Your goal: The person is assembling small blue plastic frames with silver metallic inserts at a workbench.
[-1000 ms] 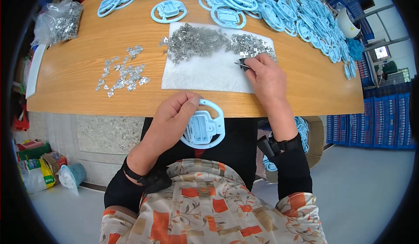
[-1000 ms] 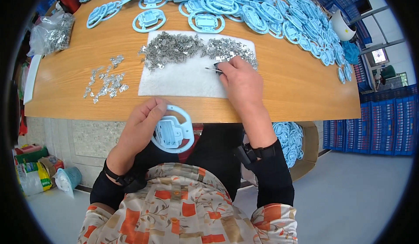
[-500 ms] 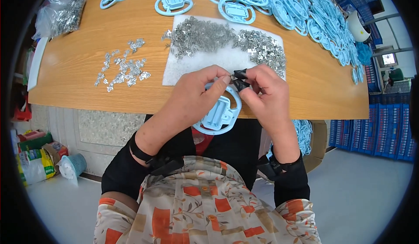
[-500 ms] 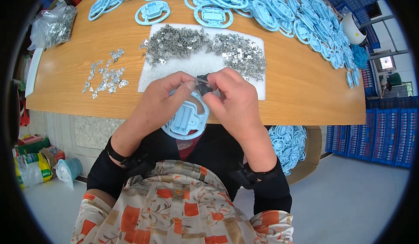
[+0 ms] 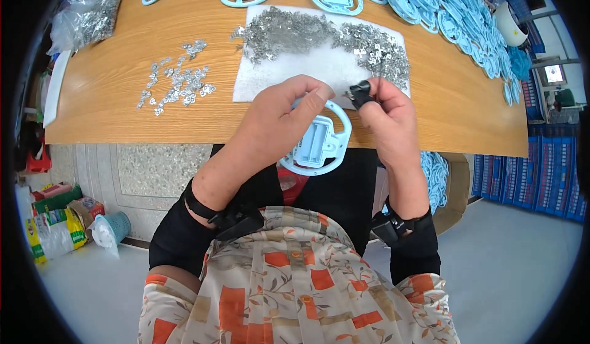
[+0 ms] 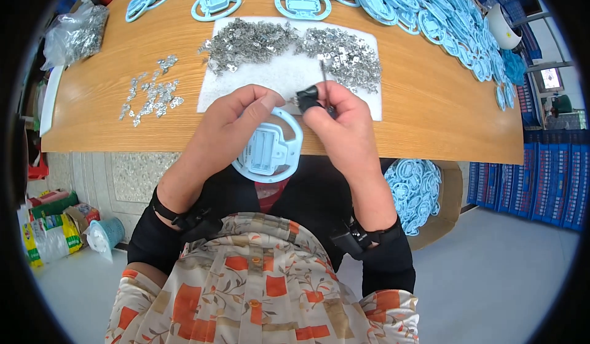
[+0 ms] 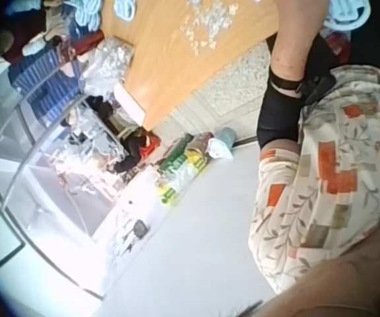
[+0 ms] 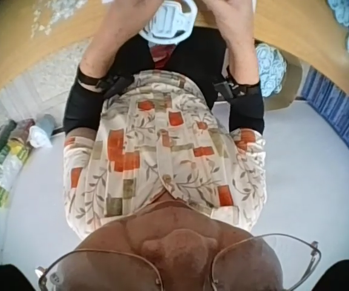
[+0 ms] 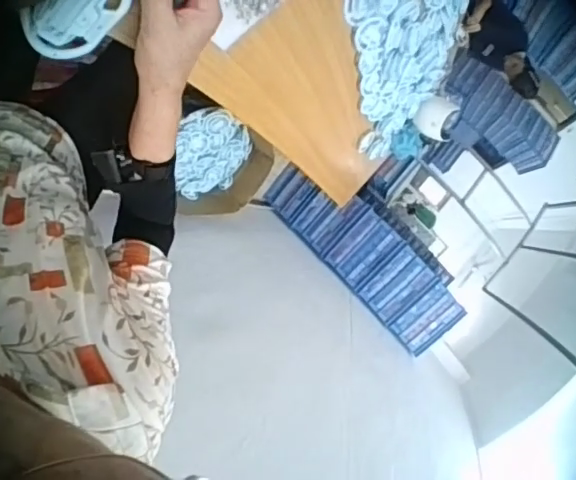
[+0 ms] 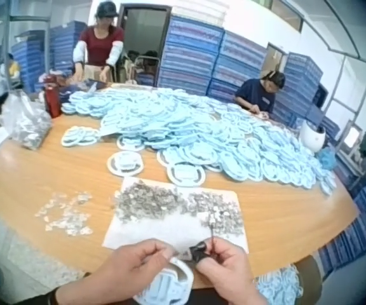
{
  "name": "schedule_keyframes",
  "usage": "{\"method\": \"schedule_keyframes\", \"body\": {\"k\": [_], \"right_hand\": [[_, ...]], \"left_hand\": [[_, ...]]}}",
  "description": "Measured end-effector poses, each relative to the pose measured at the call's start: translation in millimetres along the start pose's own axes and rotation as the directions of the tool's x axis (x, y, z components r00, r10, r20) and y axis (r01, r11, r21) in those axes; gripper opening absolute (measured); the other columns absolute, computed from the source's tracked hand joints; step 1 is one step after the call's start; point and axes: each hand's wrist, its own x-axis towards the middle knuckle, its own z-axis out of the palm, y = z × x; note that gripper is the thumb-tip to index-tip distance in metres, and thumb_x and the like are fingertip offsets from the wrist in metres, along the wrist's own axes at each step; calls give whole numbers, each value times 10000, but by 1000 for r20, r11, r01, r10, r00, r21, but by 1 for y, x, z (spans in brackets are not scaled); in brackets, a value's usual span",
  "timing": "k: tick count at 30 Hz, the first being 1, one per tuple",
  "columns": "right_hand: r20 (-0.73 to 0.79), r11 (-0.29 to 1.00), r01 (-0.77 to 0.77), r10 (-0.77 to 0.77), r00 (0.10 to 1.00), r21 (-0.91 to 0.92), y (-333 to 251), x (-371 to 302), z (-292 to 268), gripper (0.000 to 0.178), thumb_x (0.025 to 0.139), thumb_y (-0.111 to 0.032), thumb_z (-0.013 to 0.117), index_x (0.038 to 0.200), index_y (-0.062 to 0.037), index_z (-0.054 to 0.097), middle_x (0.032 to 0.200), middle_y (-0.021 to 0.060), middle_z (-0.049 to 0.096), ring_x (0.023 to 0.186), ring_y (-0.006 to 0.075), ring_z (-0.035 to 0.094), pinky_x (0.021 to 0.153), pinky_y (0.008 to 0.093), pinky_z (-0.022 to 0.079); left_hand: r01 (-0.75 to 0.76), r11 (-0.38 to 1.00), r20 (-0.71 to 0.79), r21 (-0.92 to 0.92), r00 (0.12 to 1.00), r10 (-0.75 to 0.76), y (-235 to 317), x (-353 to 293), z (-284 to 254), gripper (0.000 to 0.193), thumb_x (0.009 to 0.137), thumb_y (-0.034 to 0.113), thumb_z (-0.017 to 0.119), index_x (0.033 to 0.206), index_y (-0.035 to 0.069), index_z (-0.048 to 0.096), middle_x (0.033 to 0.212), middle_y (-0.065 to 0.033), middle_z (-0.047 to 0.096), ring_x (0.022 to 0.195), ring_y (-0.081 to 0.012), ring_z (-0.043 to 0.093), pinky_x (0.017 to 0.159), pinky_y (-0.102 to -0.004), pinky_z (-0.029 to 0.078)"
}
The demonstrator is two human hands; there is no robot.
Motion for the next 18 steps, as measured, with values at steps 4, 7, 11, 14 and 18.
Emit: {"method": "schedule_keyframes", "body": {"k": [4,7,11,14,18], "right_hand": [[19,984,-124,122,992,131,6,-17,-16,155,850,-10,575,988,-30,642,856,-73,563,770,13,480,691,183,385],[4,982,-105,106,994,158,8,-36,-7,182,856,-5,571,1024,-21,640,919,-48,595,819,27,521,743,185,413],[64,969,-144,133,989,203,18,-50,8,258,826,12,495,1050,-14,619,1042,59,656,642,50,481,516,182,346],[105,960,-165,144,984,226,22,-53,12,266,841,22,521,1081,-4,632,953,18,642,740,53,524,653,198,402],[147,943,-192,157,977,272,23,-51,8,250,857,23,545,1087,6,642,945,-19,633,854,52,560,780,218,455]], "left_hand": [[96,948,-21,-303,994,-107,0,-6,-4,250,1042,207,513,1173,28,627,965,4,690,867,-67,642,756,-221,513],[131,898,-37,-420,986,-161,4,-10,-6,273,1049,223,490,1212,40,611,992,9,677,885,-72,634,775,-220,511],[17,918,-154,-396,984,-85,-5,-12,-3,287,1057,235,475,1241,55,602,1051,0,662,936,-60,612,795,-212,495],[3,924,-205,-382,975,-88,-7,-14,-1,289,1059,233,472,1251,57,597,1055,1,653,951,-55,600,797,-210,490],[36,921,-187,-388,975,-117,-4,-17,-2,300,1055,227,478,1281,55,573,1049,4,639,949,-55,592,794,-208,488]]}}
